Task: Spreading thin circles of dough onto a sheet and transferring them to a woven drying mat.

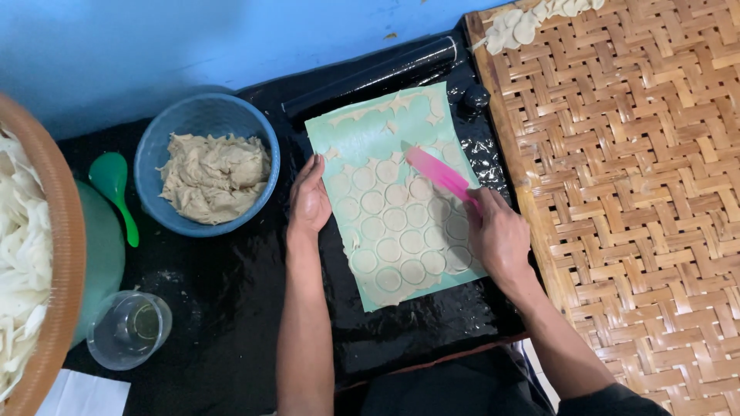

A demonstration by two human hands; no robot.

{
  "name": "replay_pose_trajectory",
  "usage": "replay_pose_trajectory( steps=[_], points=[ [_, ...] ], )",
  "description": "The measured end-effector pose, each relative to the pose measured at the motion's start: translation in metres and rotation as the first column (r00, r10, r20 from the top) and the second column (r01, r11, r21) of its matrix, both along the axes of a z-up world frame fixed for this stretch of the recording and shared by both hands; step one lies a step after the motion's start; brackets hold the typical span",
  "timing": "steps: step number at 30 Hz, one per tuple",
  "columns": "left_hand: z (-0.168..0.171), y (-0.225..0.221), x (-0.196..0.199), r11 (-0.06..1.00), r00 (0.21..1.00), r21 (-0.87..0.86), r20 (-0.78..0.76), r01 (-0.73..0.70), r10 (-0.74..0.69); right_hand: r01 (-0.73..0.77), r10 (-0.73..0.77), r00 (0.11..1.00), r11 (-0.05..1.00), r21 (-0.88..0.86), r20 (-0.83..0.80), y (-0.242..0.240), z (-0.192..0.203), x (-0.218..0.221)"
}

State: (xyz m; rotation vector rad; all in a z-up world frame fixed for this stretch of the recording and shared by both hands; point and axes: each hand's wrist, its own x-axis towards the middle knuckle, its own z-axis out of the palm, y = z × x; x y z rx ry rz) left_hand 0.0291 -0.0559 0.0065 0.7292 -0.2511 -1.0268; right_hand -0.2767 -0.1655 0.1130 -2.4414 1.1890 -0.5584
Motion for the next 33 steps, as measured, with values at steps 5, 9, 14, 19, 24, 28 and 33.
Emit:
replay_pose_trajectory(
  steps=[5, 9, 14, 19, 24, 28, 33],
  points=[
    [-0.014, -0.001, 0.004, 1.000, 1.000, -0.007, 0.025, -0.016, 0.016, 0.020, -0.020, 0.999, 1.000, 0.012, 0.033, 0.001, 0.002, 0.001],
    [-0.010, -0.002, 0.003, 0.999, 1.000, -0.043, 0.000, 0.000, 0.000, -0.019, 0.017, 0.998, 0.999, 0.026, 0.056, 0.001, 0.001, 0.001],
    [-0.018, -0.001, 0.004, 0.999, 0.998, -0.003, 0.042, -0.038, 0.038, -0.053, 0.052, 0.998, 0.998, 0.023, 0.040, -0.002, -0.002, 0.004],
    [-0.014, -0.001, 0.003, 0.998, 0.998, -0.056, 0.066, -0.005, 0.009, -0.043, 0.043, 0.999, 0.999, 0.034, 0.003, -0.008, -0.006, 0.010],
    [-0.030, -0.001, 0.007, 0.998, 0.993, -0.018, 0.104, -0.057, 0.059, -0.016, 0.013, 0.996, 1.000, 0.027, 0.085, -0.013, -0.009, 0.012],
    [-0.020, -0.001, 0.005, 0.999, 0.999, -0.024, 0.029, -0.024, 0.025, 0.050, -0.050, 0.997, 0.999, 0.015, 0.066, -0.014, -0.002, 0.005],
    [-0.005, -0.002, 0.002, 0.999, 1.000, -0.051, 0.002, -0.008, 0.008, -0.039, 0.037, 0.997, 0.999, 0.031, 0.072, -0.007, 0.009, 0.006]
  ],
)
